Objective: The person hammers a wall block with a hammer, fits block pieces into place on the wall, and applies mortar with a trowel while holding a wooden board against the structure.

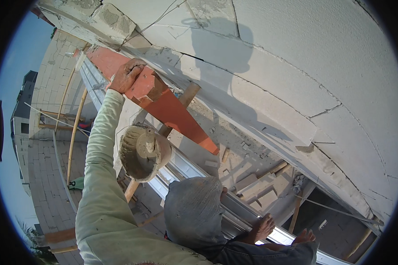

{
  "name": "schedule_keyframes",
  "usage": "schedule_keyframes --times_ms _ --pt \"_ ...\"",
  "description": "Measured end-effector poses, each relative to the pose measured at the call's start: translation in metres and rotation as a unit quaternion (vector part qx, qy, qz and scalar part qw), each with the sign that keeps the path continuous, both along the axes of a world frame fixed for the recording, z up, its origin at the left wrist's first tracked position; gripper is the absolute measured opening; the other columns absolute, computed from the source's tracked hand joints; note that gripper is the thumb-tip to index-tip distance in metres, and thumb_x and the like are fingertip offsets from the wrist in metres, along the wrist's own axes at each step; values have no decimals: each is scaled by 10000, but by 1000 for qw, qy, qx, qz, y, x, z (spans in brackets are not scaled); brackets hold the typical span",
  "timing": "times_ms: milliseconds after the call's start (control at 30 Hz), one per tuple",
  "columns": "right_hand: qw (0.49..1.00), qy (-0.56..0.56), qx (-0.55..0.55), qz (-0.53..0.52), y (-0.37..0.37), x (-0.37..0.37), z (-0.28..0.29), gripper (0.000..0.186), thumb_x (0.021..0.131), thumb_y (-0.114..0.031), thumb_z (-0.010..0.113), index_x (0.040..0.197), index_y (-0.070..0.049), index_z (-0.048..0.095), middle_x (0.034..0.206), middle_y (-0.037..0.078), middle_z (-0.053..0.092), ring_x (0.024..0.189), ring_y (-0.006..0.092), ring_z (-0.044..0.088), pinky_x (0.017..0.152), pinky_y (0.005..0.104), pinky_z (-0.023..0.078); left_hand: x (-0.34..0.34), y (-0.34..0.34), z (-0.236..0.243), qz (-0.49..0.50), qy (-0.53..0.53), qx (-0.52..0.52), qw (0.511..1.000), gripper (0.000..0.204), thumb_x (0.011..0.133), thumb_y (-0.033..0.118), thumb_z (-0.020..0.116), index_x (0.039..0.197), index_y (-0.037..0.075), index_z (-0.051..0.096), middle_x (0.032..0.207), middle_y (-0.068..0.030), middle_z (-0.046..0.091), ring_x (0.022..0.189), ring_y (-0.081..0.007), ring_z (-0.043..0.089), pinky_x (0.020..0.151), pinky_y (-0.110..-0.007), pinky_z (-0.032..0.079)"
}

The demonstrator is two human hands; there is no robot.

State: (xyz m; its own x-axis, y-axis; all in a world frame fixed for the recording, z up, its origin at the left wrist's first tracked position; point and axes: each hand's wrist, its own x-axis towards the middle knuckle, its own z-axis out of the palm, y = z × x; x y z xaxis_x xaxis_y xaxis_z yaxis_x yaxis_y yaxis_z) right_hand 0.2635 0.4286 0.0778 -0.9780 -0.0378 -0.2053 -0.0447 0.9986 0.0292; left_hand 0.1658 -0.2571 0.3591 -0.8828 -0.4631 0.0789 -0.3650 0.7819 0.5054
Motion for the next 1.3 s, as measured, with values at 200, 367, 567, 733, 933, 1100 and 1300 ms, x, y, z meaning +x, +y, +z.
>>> schedule_keyframes --times_ms 200,367,567,733,933,1100,1300 --pt "986 13 -141 -88 139 -75 9 343 856 -180 582 1161 -28 550 1026 206 585 979 406 570 827 511 467 -3 7 -10 -3 26 -26 999 244 885 156 531 1033 -12 627 1056 -113 636 994 -260 601 909 -333 445" --pt "977 104 -126 139 175 -225 78 283 873 -171 595 1071 31 585 979 204 568 864 335 594 704 402 496 17 11 2 1 24 -74 997 272 884 223 503 1022 34 639 1057 -136 637 1023 -325 585 895 -382 451" --pt "933 -15 -283 221 12 -298 215 269 850 -143 620 1045 38 578 899 179 559 744 332 551 644 389 467 14 11 -9 -47 47 -96 993 231 882 177 509 1006 13 615 1028 -161 623 978 -344 581 881 -388 452" --pt "845 33 -260 466 -122 -325 269 266 800 -57 641 1043 34 583 946 193 557 811 353 589 683 405 491 6 5 -8 -56 50 -124 989 228 882 172 490 1008 18 602 1028 -153 622 980 -341 580 869 -405 455" --pt "775 41 -242 582 -298 -315 256 329 780 -103 695 1073 20 609 1031 158 557 918 326 604 796 402 530 11 2 -13 -31 49 -132 990 237 884 179 480 1001 20 611 1027 -143 626 989 -333 581 870 -410 457" --pt "750 80 -149 640 -397 -307 226 321 838 -189 649 1100 -7 609 1066 123 531 1016 282 566 861 385 521 5 1 -21 -39 57 -160 985 231 879 171 480 1002 28 614 1050 -141 630 1004 -336 580 872 -415 461" --pt "781 44 -109 613 -451 -301 193 366 837 -221 652 1129 -12 585 1073 123 536 1056 279 551 876 417 509 6 6 -16 -47 102 -183 977 205 856 134 500 975 20 620 1020 -146 638 992 -349 580 864 -420 464"
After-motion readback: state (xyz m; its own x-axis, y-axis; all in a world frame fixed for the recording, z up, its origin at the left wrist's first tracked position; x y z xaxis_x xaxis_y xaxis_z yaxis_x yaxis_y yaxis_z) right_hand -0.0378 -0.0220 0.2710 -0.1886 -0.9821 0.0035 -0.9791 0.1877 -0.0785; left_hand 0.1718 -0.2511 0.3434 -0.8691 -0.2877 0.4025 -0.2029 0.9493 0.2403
